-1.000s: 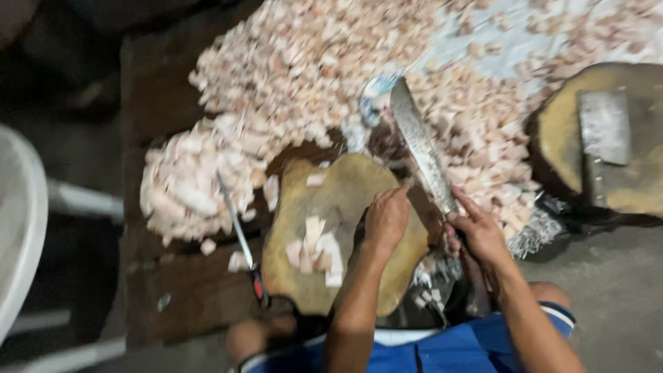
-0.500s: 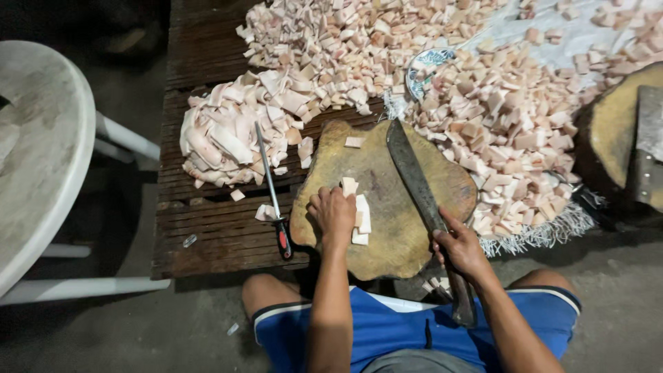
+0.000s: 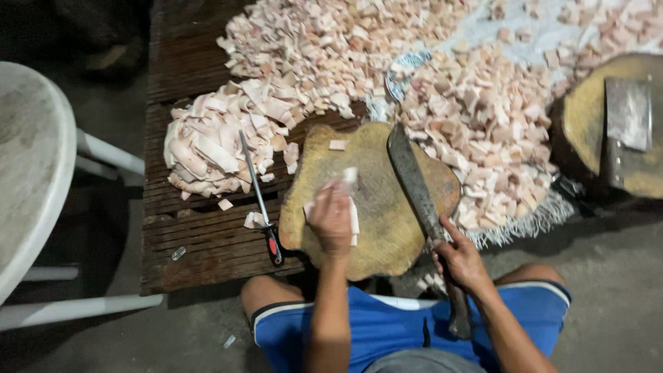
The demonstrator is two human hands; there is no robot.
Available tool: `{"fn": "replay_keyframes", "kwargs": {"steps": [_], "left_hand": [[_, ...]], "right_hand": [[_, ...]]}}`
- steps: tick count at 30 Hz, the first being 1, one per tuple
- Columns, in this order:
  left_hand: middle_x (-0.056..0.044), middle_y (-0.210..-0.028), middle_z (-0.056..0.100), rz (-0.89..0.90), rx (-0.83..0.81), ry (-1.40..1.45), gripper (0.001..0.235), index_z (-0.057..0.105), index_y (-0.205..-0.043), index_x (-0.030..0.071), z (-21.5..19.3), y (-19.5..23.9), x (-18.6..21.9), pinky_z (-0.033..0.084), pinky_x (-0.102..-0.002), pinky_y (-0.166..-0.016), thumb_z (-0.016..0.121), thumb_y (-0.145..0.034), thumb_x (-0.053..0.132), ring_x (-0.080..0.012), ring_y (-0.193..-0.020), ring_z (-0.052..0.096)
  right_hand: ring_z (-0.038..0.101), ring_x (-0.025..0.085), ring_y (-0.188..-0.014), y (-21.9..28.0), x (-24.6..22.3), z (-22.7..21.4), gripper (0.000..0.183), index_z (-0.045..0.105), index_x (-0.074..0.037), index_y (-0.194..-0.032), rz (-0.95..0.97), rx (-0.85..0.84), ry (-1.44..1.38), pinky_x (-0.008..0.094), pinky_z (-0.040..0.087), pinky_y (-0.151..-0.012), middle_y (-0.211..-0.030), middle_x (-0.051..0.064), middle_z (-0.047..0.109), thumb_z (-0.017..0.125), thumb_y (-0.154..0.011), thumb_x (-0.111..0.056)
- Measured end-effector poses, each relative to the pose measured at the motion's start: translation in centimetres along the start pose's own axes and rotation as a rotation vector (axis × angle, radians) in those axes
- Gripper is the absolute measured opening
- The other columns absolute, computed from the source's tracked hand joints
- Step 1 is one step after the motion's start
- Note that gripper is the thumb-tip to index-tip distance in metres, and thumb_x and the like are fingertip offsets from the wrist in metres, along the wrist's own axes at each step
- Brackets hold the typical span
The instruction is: The person is cutting large pieces of pork skin into small squares using a large knife on a wooden cutting board while another person's hands help move the piles of meat.
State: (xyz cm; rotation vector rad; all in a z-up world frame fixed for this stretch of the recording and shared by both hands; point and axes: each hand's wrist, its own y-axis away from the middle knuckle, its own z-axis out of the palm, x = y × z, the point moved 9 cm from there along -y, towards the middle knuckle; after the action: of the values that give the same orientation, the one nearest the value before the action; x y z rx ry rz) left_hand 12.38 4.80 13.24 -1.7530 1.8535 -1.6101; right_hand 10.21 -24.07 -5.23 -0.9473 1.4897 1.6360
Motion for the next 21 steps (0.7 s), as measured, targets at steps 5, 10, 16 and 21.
{"fn": "replay_keyframes", "kwargs": {"steps": [5, 10, 16, 21], "left_hand": [[-0.012, -0.109, 0.071, -0.53, -0.76, -0.043, 0.037, 0.067, -0.125, 0.009, 9.8, 6.6, 2.7, 0.058, -0.044, -0.078, 0.057, -0.095, 0.027, -0.0323, -0.096, 0.07], [-0.015, -0.13, 0.065, 0.005, -0.889, -0.253, 0.053, 0.064, -0.13, 0.007, 12.2, 9.5, 2.9, 0.05, -0.05, -0.089, 0.068, -0.077, 0.009, -0.0361, -0.116, 0.06], [-0.021, -0.123, 0.065, -0.139, -0.866, 0.08, 0.046, 0.062, -0.129, 0.001, 12.7, 11.1, 1.2, 0.05, -0.046, -0.098, 0.073, -0.088, 0.019, -0.0413, -0.114, 0.06], [-0.021, -0.118, 0.067, -0.164, -0.823, 0.11, 0.04, 0.064, -0.12, -0.001, 12.4, 10.9, 1.7, 0.049, -0.048, -0.096, 0.073, -0.086, 0.018, -0.0413, -0.112, 0.06]], "right_hand": [[0.051, 0.012, -0.055, 2.0, -0.3, -3.6, 0.066, 0.043, -0.014, -0.157, -0.181, 0.118, 0.267, 0.029, 0.045, -0.05, -0.071, 0.004, 0.06, 0.06, -0.094, -0.009], [0.058, 0.019, -0.059, 4.2, -1.2, -5.4, 0.067, 0.045, -0.017, -0.156, -0.257, 0.228, 0.57, 0.034, 0.051, -0.058, -0.068, 0.014, 0.065, 0.061, -0.092, -0.011], [0.07, 0.032, -0.073, 9.0, -8.2, -4.3, 0.065, 0.048, -0.01, -0.152, -0.744, 0.281, 0.752, 0.04, 0.055, -0.066, -0.088, 0.023, 0.07, 0.066, -0.089, -0.005], [0.066, 0.034, -0.068, 12.5, -11.1, -5.3, 0.07, 0.038, -0.001, -0.156, -0.973, 0.387, 0.826, 0.041, 0.053, -0.065, -0.089, 0.019, 0.067, 0.062, -0.09, 0.004]]}}
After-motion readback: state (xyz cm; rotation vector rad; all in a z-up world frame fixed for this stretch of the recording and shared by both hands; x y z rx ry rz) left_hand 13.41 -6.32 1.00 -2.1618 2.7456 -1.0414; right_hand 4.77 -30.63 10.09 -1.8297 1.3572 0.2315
